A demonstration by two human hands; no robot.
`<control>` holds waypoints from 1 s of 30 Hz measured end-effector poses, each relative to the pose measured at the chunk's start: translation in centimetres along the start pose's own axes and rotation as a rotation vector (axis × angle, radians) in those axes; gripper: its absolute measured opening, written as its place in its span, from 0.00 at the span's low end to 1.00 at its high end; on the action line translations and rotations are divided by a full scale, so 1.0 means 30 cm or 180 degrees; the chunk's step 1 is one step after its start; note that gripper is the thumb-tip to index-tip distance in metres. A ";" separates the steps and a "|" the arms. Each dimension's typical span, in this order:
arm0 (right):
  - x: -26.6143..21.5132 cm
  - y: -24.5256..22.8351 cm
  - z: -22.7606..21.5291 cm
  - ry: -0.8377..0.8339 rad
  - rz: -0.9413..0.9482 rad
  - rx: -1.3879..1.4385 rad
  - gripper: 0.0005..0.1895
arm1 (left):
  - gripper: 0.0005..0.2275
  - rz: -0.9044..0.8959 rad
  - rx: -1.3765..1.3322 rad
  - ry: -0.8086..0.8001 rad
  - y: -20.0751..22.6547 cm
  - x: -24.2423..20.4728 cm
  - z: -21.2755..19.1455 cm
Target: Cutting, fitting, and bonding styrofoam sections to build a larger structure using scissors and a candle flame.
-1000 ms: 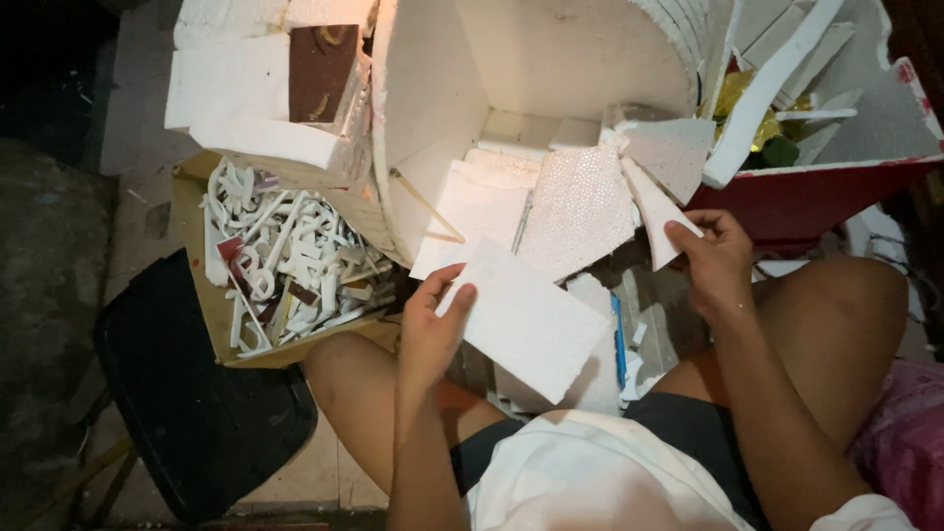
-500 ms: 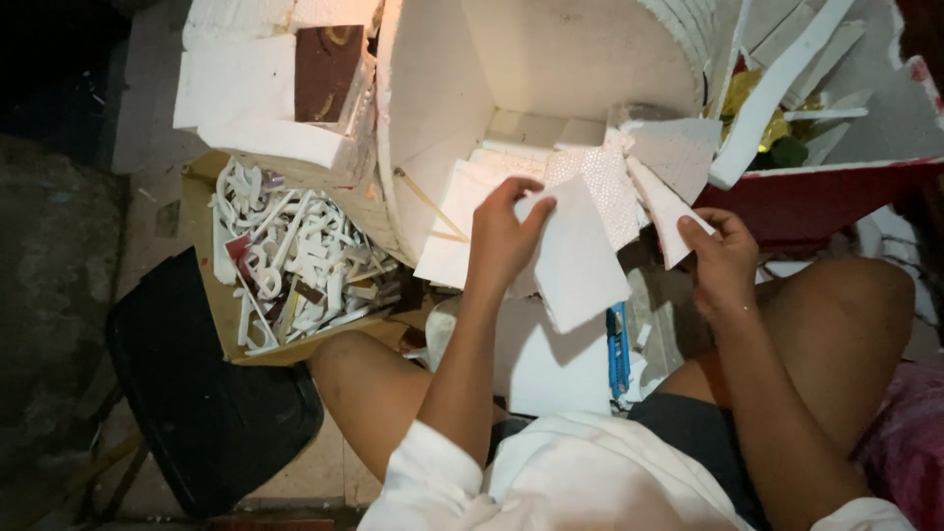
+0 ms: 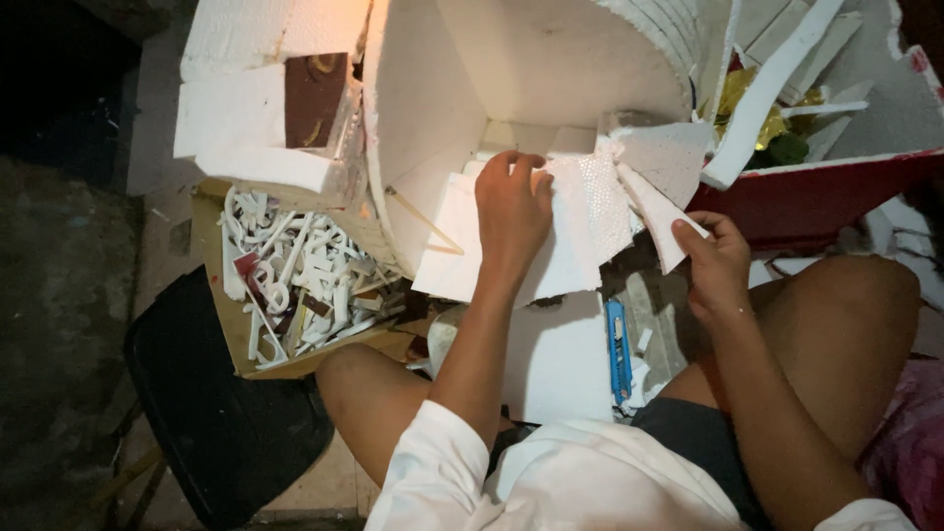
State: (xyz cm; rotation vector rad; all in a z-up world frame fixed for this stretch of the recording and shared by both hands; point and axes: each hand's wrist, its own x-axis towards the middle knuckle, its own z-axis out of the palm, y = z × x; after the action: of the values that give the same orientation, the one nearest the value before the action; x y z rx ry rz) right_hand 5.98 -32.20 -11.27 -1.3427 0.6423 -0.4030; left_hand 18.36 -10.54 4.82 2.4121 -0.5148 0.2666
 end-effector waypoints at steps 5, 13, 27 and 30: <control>0.000 -0.002 0.005 0.0006 -0.0004 0.0053 0.13 | 0.07 0.0486 -0.0172 0.0068 0.055 -0.055 0.027; -0.004 -0.028 0.013 -0.0033 -0.0095 -0.0121 0.13 | 0.09 0.1009 -0.0454 0.0087 0.116 -0.154 0.070; -0.012 -0.040 0.021 0.0108 0.0057 0.0095 0.13 | 0.14 -0.0016 -0.1381 -0.1989 0.267 -0.321 -0.088; -0.050 -0.068 0.013 0.0145 0.0051 0.0109 0.13 | 0.18 -0.0771 -0.1895 -0.2303 0.270 -0.361 -0.094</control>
State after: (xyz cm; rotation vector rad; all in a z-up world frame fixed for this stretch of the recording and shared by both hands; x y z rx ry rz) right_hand 5.26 -31.40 -8.95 -1.2983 0.6808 -0.4310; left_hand 4.96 -11.31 8.10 1.8900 -0.5058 -0.7853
